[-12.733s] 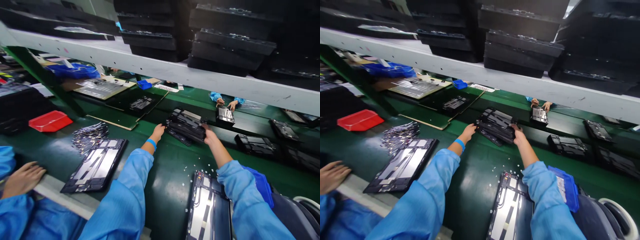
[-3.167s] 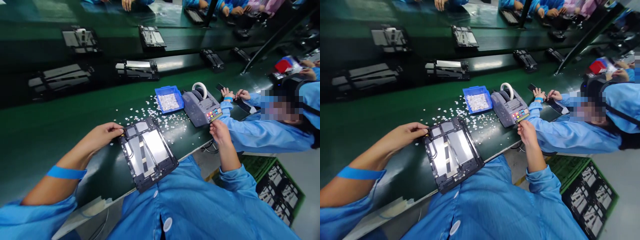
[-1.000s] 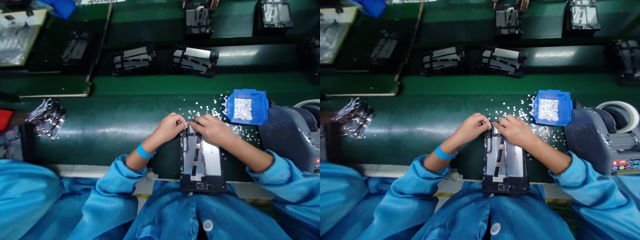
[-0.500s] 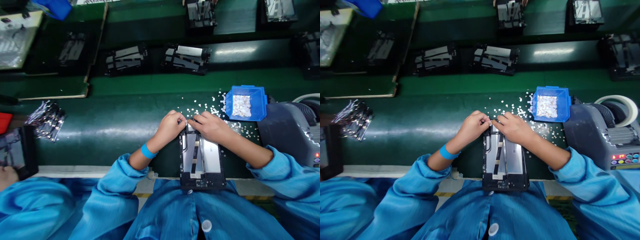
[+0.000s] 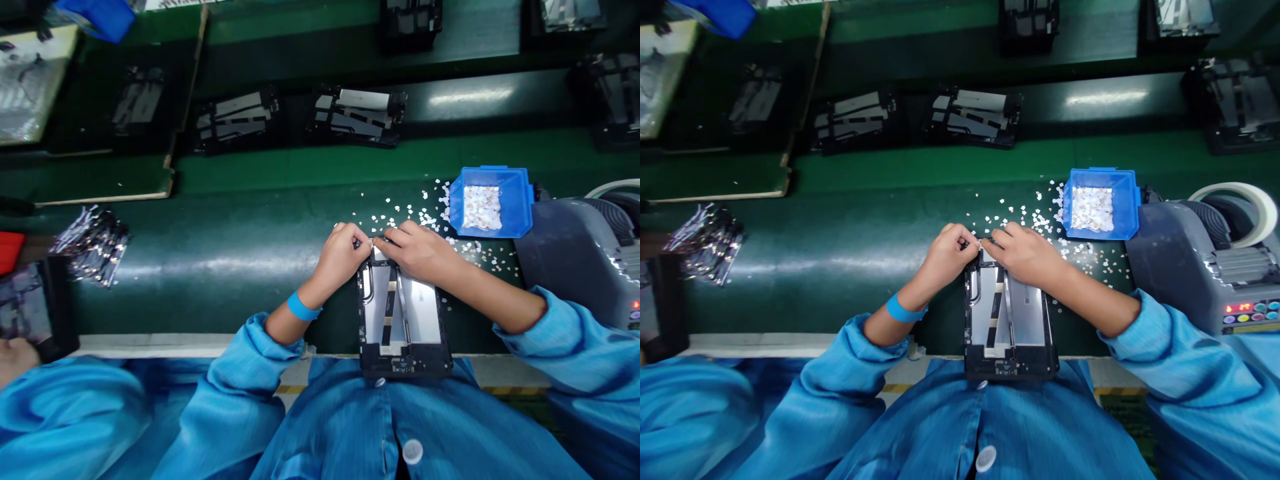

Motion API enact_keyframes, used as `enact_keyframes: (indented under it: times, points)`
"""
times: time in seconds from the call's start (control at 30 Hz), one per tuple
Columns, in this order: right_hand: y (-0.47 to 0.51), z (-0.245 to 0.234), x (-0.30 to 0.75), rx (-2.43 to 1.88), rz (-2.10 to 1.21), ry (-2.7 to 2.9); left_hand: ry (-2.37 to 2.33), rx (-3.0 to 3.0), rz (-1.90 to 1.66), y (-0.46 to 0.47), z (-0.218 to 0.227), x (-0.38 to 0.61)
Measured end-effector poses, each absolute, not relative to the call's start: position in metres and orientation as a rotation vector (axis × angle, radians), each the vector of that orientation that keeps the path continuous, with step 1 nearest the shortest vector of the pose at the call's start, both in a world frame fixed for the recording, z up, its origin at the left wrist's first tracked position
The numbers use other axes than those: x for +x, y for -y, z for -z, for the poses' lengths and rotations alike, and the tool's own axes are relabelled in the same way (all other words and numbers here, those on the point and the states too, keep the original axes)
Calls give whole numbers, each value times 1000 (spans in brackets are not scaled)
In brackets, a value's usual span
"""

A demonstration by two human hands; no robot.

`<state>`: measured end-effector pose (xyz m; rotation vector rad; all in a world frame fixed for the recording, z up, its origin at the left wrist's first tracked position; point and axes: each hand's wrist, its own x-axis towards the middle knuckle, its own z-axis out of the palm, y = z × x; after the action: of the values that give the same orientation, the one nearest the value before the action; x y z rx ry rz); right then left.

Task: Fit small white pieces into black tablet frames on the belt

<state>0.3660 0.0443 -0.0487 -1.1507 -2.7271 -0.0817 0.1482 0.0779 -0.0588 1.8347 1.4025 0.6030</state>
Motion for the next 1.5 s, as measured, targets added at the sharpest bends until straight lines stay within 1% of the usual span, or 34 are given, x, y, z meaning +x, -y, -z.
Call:
enact_keyframes:
  times: [0.17,0.37,0.63,0.9,1.0,1.07,1.13,1.2,1.23,1.3,1.4,1.5]
  points:
    - [-44,49,366,-1159,86,2728,-1382,1481,-589,-86,69,151]
    - [-45,49,365,-1162,55,2751,-1353,1355,-602,-88,71,153]
    - [-46,59,371,-1153,11,2747,-1355,1394,-530,-93,71,158]
    - [-49,62,369,-1161,10,2716,-1402,1755,-694,-74,79,153]
    - [-43,56,376,-1197,-30,2593,-1423,1826,-722,-67,76,148]
    - [-25,48,388,-1365,-52,2366,-1457,1819,-770,-52,73,138]
    - [6,40,401,-1633,-144,2110,-1440,1794,-741,-24,71,126]
    - [43,32,409,-1847,-418,2041,-1337,1803,-602,10,71,118]
    - [61,27,408,-1890,-584,2058,-1298,1809,-546,26,72,117]
    - [88,16,399,-1902,-802,2060,-1285,1780,-541,50,72,117]
    - [85,-2,370,-1794,-902,1989,-1322,1614,-770,53,65,107]
    - [15,-13,338,-1590,-989,1926,-1365,1386,-1030,21,46,58]
